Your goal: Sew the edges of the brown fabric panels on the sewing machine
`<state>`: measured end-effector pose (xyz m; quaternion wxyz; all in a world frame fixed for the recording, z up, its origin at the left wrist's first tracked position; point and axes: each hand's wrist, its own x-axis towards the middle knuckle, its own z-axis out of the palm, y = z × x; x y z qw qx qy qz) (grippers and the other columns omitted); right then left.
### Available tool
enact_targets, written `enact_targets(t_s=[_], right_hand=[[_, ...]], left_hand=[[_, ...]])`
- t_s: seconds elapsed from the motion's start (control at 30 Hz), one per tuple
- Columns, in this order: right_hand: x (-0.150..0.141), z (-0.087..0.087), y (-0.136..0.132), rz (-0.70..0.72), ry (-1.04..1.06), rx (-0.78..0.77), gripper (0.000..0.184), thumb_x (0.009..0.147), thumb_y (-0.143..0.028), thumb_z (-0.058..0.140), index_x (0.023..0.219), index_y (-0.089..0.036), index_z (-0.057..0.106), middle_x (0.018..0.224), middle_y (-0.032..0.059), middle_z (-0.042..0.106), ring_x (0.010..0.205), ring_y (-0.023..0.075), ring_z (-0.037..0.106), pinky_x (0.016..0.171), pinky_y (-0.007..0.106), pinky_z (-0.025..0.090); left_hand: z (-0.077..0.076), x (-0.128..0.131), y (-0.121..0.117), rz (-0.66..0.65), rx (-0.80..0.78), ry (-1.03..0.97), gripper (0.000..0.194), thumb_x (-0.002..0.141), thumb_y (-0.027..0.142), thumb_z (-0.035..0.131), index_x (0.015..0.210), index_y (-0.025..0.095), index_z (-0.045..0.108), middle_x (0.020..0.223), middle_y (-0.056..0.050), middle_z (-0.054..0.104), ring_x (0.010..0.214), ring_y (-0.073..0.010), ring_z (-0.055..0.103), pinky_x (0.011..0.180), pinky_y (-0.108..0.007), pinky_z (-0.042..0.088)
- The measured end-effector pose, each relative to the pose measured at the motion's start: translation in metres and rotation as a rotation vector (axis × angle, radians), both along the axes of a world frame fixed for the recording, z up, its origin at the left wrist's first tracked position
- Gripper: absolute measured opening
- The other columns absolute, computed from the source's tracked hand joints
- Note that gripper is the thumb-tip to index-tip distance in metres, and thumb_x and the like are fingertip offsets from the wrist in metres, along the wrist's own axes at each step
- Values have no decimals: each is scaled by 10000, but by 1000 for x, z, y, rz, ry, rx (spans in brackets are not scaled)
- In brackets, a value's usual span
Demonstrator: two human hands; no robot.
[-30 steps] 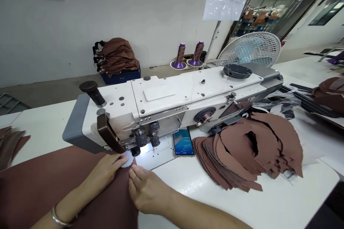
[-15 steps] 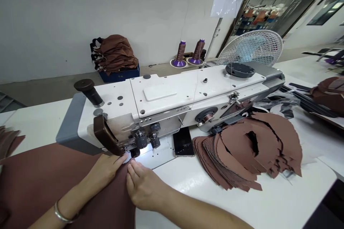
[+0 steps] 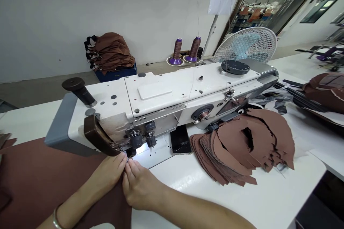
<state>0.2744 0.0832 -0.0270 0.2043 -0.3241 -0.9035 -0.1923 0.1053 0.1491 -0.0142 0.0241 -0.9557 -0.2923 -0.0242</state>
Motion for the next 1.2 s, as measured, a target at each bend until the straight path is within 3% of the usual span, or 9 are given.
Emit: enact_targets(t_s=[0.13,0.23,0.4,0.5,0.63,1.0,1.2], right_hand=[[-2,-3,0,-8,-13,4,344,852,-92,415,1103,85,571,1145,305,602,1108,349,585,1019,505,423],[-3,-3,-3,-17,13,10,322,850,-88,434,1082,77,585,1108,300,621,1083,342,601,988,503,450],[0,5,-19,14,50,26,291,825,-87,477,1036,57,615,1052,289,649,1002,359,637,846,503,527],[1,9,-25,20,54,24,305,800,-90,490,1030,60,622,1048,283,653,983,369,643,806,489,544],[-3,10,-22,19,63,34,301,789,-84,477,1003,63,630,1017,290,660,954,356,655,783,478,551],[-12,13,-26,8,61,44,289,768,-70,462,955,60,641,969,295,670,903,358,671,740,488,556],[-16,9,-18,42,3,37,282,798,-72,454,970,73,626,980,318,657,914,354,668,780,521,531]], left_hand=[[3,9,-4,27,127,-66,267,848,31,347,885,127,593,813,-92,630,719,-212,596,637,-319,488],[3,10,-4,37,202,-123,254,831,7,373,924,108,587,832,-94,638,727,-208,602,634,-309,481],[4,-7,4,42,311,-103,286,858,32,371,1015,124,591,869,-109,657,670,-227,594,607,-350,442],[2,-17,11,-52,354,-133,309,878,40,329,1003,119,600,888,-121,661,652,-212,588,599,-337,423],[-2,-18,13,-120,301,-108,340,882,43,282,987,102,601,926,-137,643,685,-205,590,611,-332,433],[7,-3,10,-29,126,115,259,851,52,372,926,84,618,836,-131,637,655,-225,594,614,-354,486],[12,-3,12,-4,96,195,289,863,37,343,942,77,618,795,-132,639,601,-214,589,563,-330,471]])
